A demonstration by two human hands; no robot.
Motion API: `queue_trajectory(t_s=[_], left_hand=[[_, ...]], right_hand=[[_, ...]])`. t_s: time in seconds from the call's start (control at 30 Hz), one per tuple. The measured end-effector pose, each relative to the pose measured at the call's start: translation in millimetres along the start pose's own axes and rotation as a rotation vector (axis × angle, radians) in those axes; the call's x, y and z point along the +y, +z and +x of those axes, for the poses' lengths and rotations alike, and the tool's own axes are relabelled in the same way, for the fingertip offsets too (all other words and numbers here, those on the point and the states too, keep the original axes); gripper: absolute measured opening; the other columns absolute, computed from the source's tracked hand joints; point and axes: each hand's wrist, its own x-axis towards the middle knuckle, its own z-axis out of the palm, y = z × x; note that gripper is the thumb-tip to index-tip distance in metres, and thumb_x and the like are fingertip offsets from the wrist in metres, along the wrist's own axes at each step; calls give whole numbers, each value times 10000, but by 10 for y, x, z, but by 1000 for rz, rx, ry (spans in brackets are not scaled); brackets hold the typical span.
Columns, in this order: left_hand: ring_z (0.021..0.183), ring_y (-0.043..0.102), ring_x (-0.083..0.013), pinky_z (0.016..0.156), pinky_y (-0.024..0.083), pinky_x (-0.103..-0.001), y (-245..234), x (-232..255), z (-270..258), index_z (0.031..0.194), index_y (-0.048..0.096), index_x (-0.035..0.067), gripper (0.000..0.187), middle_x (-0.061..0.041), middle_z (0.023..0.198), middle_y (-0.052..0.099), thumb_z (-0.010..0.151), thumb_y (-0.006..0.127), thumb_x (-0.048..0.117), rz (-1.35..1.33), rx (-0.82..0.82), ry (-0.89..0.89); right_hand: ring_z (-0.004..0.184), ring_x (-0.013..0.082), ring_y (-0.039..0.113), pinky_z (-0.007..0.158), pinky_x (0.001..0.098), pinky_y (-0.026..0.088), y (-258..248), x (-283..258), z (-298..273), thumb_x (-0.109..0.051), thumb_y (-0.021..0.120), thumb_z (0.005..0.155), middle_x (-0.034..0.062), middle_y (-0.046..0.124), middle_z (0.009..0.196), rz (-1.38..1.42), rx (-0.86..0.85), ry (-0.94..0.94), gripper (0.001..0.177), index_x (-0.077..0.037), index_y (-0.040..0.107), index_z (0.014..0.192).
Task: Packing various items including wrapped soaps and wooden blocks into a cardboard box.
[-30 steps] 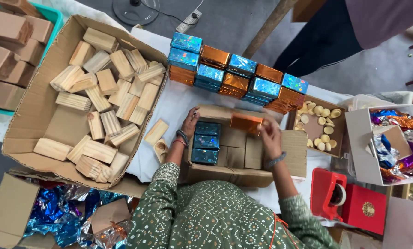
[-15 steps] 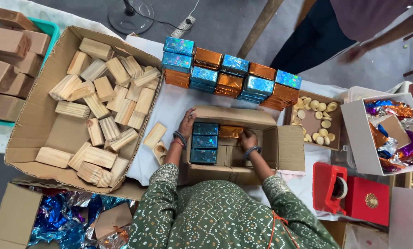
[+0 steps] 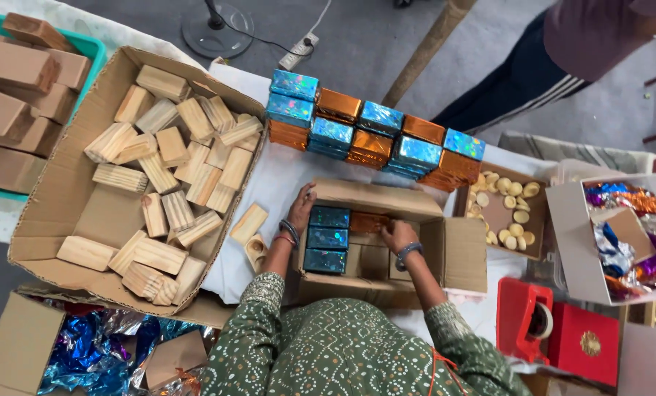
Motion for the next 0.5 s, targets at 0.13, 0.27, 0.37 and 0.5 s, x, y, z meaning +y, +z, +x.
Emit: queue_trajectory(t_s=[0.13,0.27,0.37,0.5], left_hand=[[1222,573,-245,1076,415,-354,23,-8,12,1498,479,173,595,-146,1296,631,1031,487,541,-22,13,20],[1205,583,-228,1060,431,-344,44,9,-20,1493,483,184,596,-127,1280,637,1020,502,546,-43,17,-9],[1149,581,-207,1031,441,-330,46,-68,13,1488,491,191,583,-98,1231,632,1025,505,545,-23,14,23],[1035,552,-173,967,462,-309,76,-74,-12,1475,526,182,551,-79,1116,614,1036,537,513,-27,32,-5]], right_hand=[[786,262,788,729,375,589,-578,-644,104,-337,706,942,176,787,892,318,-85,-296,294,-79,779,1063],[876,289,700,758,392,552,-845,-1573,509,-274,781,897,140,714,970,376,243,-672,324,-56,719,1128],[989,324,676,851,411,540,-914,-2216,760,-276,810,865,150,683,1070,389,341,-746,424,-52,686,1204],[1129,383,633,959,446,502,-754,-2761,1063,-280,867,789,191,653,1217,411,507,-863,631,-10,609,1298]])
